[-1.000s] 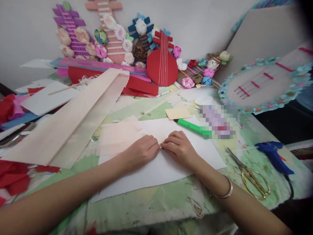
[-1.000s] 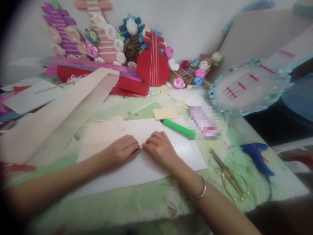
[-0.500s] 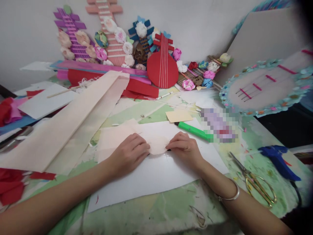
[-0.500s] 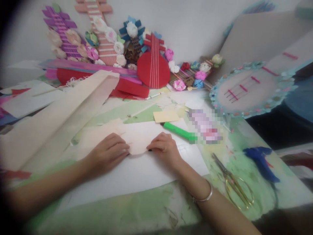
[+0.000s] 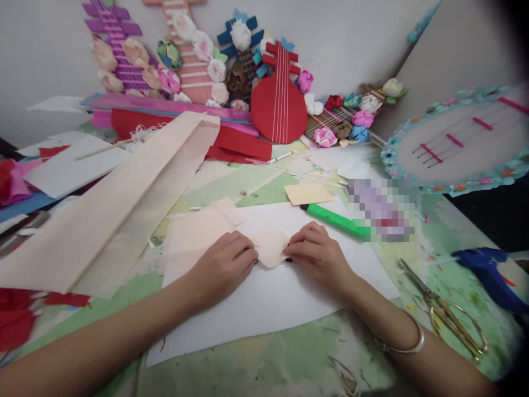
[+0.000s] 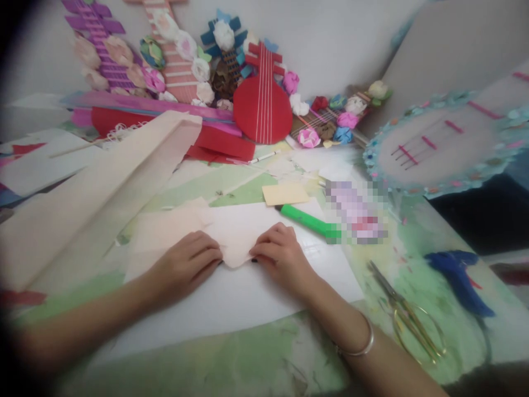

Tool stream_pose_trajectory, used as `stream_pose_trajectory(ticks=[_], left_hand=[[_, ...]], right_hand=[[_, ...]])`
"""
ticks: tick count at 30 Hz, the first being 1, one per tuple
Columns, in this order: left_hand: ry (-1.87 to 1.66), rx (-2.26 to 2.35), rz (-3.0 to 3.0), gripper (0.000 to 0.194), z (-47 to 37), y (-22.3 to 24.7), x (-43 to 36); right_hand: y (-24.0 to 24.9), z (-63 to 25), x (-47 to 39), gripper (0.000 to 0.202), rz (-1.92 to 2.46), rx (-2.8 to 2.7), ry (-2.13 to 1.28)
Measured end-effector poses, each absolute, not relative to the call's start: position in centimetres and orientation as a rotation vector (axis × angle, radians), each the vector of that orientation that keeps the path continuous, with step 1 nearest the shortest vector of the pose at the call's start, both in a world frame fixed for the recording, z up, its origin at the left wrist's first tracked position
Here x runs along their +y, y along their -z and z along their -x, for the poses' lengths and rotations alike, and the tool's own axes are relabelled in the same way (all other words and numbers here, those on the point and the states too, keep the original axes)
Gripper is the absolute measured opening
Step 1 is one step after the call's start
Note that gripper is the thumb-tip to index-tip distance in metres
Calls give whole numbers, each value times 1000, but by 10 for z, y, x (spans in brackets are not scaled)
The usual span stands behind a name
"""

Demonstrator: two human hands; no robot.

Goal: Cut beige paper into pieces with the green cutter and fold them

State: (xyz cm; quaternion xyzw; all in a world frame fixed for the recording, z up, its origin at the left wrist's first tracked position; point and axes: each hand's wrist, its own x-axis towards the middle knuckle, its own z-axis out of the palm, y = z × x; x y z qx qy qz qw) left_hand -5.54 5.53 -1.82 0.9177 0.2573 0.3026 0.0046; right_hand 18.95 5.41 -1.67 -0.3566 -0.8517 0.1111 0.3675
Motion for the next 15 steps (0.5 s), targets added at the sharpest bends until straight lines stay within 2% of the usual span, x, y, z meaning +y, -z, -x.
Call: stream_pose_trajectory(ticks=[5, 15], left_hand=[[-914, 847, -2885, 15, 54, 18, 55], [-920, 891, -2866, 13, 54, 19, 54]], right_hand=[[14, -188, 50, 14, 910, -2181, -265], [14, -189, 50, 20, 871, -2181, -224]])
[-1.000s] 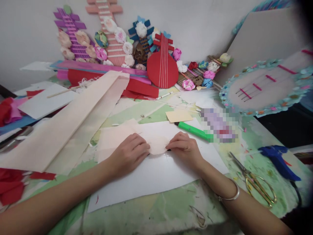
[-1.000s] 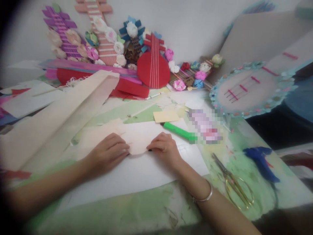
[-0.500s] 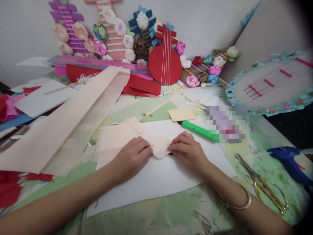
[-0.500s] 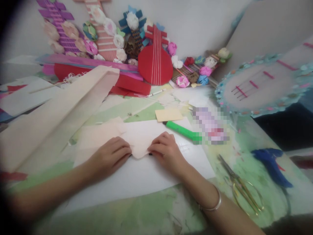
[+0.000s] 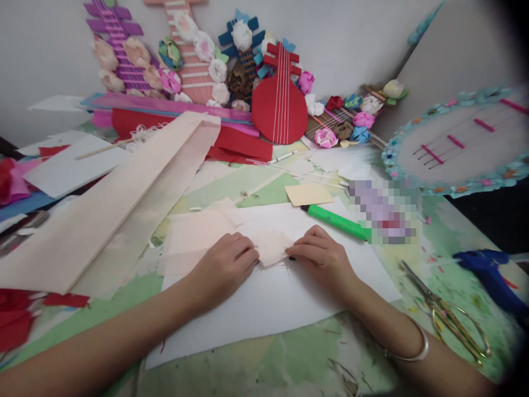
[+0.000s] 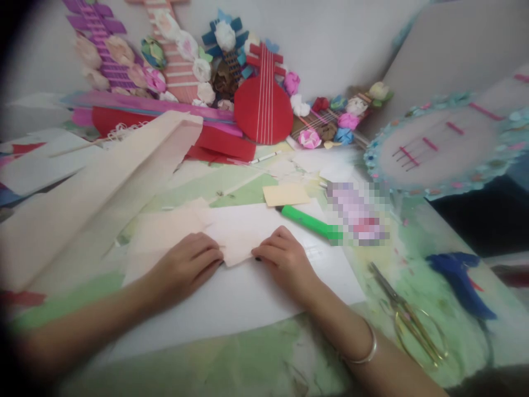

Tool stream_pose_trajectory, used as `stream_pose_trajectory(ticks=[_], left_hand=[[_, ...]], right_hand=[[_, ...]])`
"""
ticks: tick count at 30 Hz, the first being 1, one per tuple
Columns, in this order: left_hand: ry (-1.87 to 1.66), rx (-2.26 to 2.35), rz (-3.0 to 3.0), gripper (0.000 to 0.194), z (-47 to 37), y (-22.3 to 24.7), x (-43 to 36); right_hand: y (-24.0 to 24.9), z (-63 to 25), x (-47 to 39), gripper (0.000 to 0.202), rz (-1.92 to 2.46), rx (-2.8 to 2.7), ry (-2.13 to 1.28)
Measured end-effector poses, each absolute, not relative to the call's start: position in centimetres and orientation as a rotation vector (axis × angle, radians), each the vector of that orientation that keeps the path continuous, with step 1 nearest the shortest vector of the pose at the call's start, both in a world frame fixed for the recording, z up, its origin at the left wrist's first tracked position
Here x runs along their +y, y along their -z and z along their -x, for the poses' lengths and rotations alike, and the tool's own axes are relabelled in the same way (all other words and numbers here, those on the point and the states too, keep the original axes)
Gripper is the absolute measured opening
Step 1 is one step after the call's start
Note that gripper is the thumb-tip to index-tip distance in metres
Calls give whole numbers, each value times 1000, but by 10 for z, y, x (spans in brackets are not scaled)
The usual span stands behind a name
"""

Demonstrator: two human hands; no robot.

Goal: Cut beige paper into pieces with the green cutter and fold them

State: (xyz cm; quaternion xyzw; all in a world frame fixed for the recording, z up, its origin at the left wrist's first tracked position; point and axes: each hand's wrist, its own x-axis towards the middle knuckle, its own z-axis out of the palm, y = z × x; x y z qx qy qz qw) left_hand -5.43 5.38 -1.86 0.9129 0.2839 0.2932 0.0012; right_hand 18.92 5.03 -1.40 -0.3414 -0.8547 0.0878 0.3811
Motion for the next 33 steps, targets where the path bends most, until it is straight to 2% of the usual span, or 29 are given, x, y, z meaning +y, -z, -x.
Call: stream_pose_trajectory(ticks=[7, 21, 33], left_hand=[[-916, 935, -2846, 16, 50, 18, 53], [-970, 813, -2758, 8, 57, 22, 52], [-945, 811, -2734, 9, 56, 21, 50]], right_hand=[[15, -185, 48, 21, 879, -2204, -237], [16, -196, 45, 17, 1075, -2165, -345], [11, -200, 47, 20, 1040, -2143, -454]])
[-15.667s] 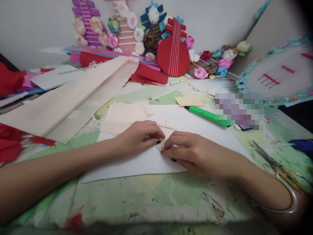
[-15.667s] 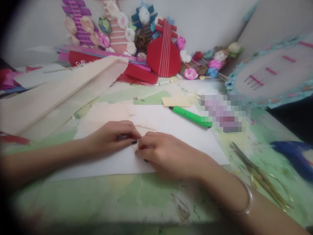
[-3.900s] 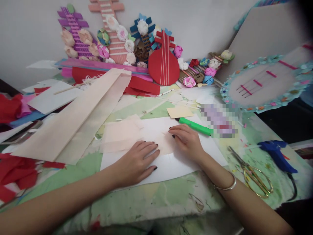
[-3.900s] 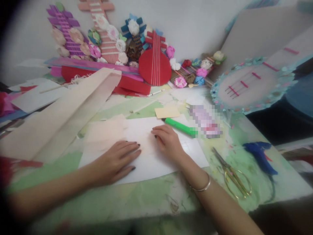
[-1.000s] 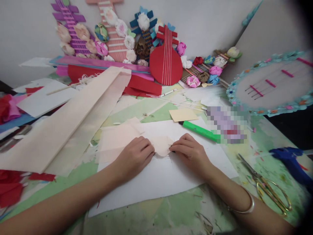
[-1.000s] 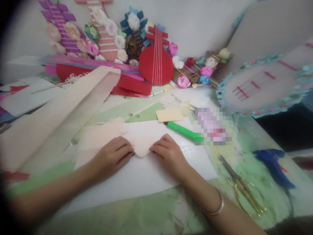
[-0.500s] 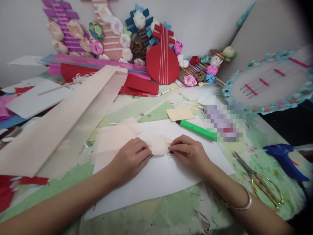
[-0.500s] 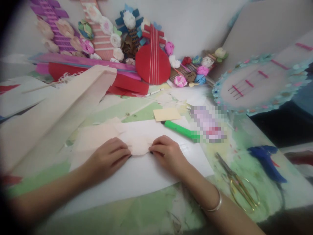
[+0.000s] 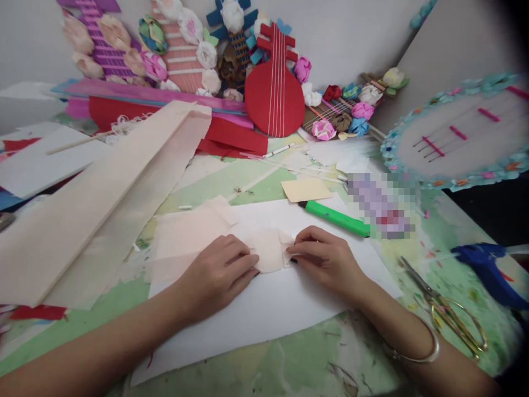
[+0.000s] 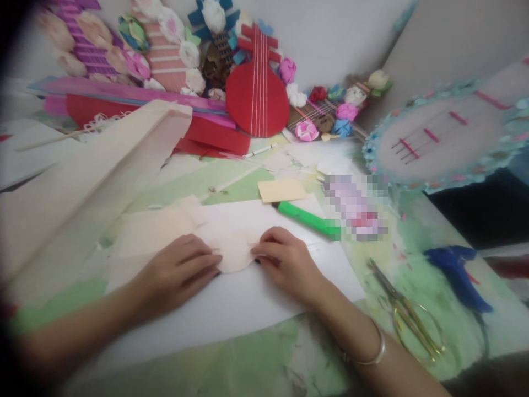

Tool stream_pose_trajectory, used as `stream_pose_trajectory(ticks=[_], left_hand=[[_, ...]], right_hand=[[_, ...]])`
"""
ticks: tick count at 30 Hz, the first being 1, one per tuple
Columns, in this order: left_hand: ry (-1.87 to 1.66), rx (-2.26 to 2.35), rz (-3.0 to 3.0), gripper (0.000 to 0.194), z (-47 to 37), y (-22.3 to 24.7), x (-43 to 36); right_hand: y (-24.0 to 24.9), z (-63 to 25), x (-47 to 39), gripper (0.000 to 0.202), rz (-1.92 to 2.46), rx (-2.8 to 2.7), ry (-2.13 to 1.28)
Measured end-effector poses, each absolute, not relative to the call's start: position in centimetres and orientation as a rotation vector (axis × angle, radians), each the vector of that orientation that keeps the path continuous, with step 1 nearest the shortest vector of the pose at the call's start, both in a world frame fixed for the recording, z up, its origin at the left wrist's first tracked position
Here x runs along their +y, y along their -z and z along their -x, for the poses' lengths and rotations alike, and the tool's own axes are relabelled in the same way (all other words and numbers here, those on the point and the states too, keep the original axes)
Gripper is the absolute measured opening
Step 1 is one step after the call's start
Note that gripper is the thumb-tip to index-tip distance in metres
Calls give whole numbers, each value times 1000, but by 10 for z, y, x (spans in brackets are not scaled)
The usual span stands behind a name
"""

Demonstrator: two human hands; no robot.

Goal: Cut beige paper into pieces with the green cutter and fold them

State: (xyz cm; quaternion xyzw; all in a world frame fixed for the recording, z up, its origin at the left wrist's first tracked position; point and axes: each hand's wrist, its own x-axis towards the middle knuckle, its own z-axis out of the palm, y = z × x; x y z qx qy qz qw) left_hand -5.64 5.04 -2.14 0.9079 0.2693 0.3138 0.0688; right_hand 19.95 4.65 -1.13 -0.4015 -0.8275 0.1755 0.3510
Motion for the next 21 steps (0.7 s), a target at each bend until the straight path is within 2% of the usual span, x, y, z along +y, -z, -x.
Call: stream_pose_trajectory(ticks=[13, 21], left_hand=[[-984, 821, -2685, 7, 57, 25, 53], [-864, 914, -2447, 7, 58, 21, 58]], right_hand=[[10, -200, 44, 13, 1033, -2225, -490], [8, -193, 43, 12, 1263, -2084, -719]])
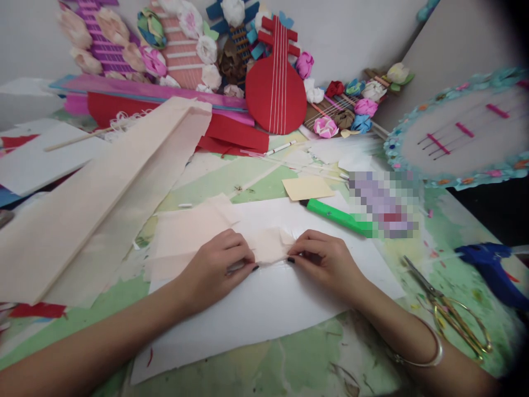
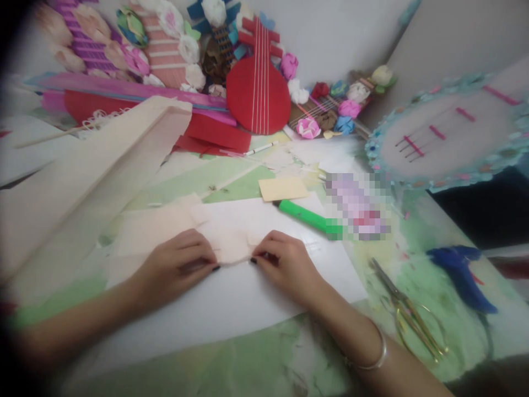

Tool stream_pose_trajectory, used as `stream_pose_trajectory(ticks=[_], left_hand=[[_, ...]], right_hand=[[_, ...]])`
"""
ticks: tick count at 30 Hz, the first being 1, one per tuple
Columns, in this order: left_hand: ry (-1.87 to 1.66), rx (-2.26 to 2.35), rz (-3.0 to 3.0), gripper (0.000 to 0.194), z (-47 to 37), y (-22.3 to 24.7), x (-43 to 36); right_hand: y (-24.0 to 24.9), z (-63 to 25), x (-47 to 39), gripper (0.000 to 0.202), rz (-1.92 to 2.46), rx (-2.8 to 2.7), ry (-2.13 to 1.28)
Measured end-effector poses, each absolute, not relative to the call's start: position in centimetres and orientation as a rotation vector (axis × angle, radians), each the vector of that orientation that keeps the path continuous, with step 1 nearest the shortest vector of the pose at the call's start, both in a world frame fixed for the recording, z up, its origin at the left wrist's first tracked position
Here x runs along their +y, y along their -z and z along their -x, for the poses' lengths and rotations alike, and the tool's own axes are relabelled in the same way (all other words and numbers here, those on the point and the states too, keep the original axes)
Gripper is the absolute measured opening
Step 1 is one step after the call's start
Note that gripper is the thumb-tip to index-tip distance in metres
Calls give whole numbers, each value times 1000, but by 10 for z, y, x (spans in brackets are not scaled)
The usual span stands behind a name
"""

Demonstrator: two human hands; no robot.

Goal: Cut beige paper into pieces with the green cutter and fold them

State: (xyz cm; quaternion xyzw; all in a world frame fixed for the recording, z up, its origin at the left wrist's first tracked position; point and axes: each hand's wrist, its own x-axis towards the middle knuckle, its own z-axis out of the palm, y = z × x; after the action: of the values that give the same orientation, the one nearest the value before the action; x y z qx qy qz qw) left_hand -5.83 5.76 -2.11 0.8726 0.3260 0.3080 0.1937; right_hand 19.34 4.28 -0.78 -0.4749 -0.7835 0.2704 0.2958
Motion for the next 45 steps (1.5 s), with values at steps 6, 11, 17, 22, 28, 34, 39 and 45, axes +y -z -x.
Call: stream_pose_trajectory(ticks=[6, 11, 17, 22, 28, 34, 39, 45], left_hand=[[-795, 967, -2412, 10, 57, 16, 58], [-795, 1033, -2384, 10, 53, 15, 58], [-753, 1115, -2347, 8, 48, 16, 57], [-716, 1115, -2357, 9, 47, 18, 58], [-732, 1128, -2354, 10, 46, 21, 57], [-712, 1135, -2359, 8, 45, 21, 57], [-711, 1128, -2332, 8, 45, 20, 57], [-714, 1133, -2339, 4, 45, 19, 58]], right_hand=[[6, -189, 42, 10, 1348, -2059, -710], [8, -183, 41, 10, 1388, -2036, -690], [9, -180, 42, 10, 1418, -2029, -649], [10, -177, 42, 12, 1438, -2048, -588], [12, -174, 43, 11, 1466, -2079, -541], [11, -172, 43, 12, 1509, -2105, -515], [11, -170, 43, 12, 1522, -2102, -486], [12, -171, 43, 15, 1530, -2084, -486]])
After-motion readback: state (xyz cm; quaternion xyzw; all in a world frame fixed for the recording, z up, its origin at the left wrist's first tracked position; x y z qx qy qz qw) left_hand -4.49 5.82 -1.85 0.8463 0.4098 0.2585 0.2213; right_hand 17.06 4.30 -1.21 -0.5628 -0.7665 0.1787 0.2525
